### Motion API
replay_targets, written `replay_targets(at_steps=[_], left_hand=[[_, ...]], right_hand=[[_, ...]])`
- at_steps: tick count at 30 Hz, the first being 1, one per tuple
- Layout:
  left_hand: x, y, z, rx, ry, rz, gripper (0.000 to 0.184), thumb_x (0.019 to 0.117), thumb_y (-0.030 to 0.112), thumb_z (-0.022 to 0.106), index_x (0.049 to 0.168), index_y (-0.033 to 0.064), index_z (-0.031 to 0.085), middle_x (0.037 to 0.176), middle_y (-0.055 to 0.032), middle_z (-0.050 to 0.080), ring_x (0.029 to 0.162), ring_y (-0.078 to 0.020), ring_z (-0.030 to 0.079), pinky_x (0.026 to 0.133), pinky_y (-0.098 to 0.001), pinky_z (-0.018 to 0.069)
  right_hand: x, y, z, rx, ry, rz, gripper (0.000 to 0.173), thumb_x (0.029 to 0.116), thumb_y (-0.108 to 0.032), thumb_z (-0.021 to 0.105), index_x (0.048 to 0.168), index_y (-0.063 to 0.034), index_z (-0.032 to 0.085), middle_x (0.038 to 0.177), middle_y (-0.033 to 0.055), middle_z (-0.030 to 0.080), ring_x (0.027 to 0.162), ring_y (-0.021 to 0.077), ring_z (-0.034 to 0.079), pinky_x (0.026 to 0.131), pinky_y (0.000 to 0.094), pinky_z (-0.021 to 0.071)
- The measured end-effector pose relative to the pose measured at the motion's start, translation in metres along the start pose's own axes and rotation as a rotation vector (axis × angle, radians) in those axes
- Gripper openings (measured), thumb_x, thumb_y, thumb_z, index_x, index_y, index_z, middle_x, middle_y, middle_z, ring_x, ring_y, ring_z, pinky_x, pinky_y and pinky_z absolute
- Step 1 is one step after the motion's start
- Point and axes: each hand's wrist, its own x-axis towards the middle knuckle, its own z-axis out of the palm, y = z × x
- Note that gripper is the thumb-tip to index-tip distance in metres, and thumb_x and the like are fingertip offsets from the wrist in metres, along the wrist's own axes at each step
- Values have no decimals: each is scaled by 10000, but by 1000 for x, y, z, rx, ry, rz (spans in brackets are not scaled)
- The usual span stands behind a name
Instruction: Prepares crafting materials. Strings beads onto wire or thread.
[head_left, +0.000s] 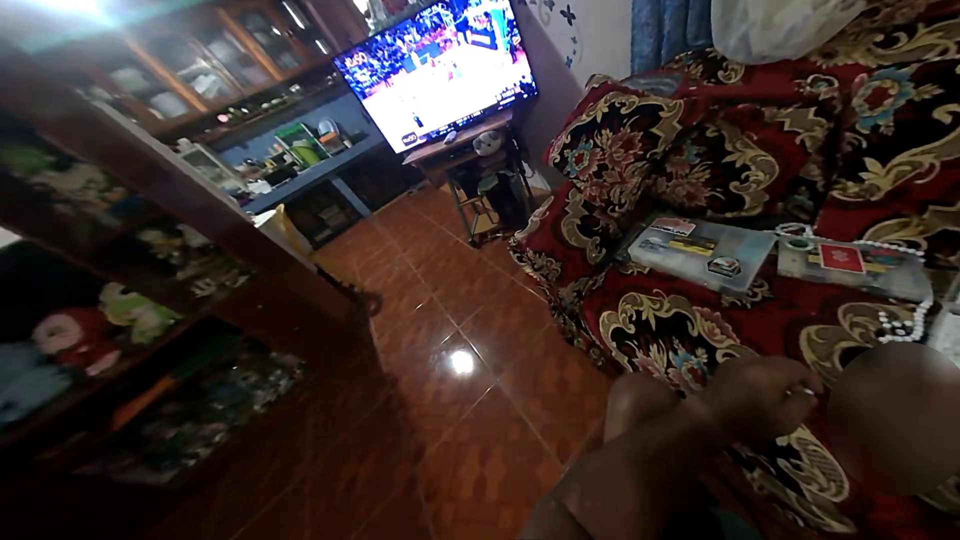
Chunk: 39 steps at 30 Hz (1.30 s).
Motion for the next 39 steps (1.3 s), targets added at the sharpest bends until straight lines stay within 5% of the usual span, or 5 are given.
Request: replay_targets(at_steps=[17,24,26,30,39], left_hand=[[-1,4,0,-8,-24,-48,196,985,73,591,1126,-5,702,994,-131,732,877,-238,716,818,-464,590],[4,36,-36,-262,-26,-350,275,1042,102,549,1253,-50,639,1114,-186,703,955,-199,691,886,-376,567],[3,38,-45,-386,32,-341,249,1038,129,574,1244,11,647,1076,-122,706,875,-150,679,796,-344,585],[7,60,-62,-681,194,-124,181,1023,135,588,1168,72,676,1071,-28,704,797,-83,661,719,-269,584],[22,125,-75,-1126,268,67,169,981,168,679,1132,94,691,978,-37,683,756,-91,629,681,-245,545]], right_hand=[[-3,0,-1,-12,-1,21,179,965,-67,606,992,81,703,959,258,681,828,359,662,760,541,544],[2,-34,-23,18,73,209,241,1024,-174,628,1085,49,699,982,262,691,882,413,674,806,650,524],[9,-53,-41,56,172,205,185,1012,-155,649,1044,17,708,907,179,689,775,281,661,732,531,559],[29,-73,-72,218,257,-144,142,968,-170,649,995,-50,719,882,-14,687,752,-17,608,705,189,545],[11,-112,-93,511,209,-420,57,952,-91,653,946,-58,700,888,-27,683,768,3,644,655,153,568]])
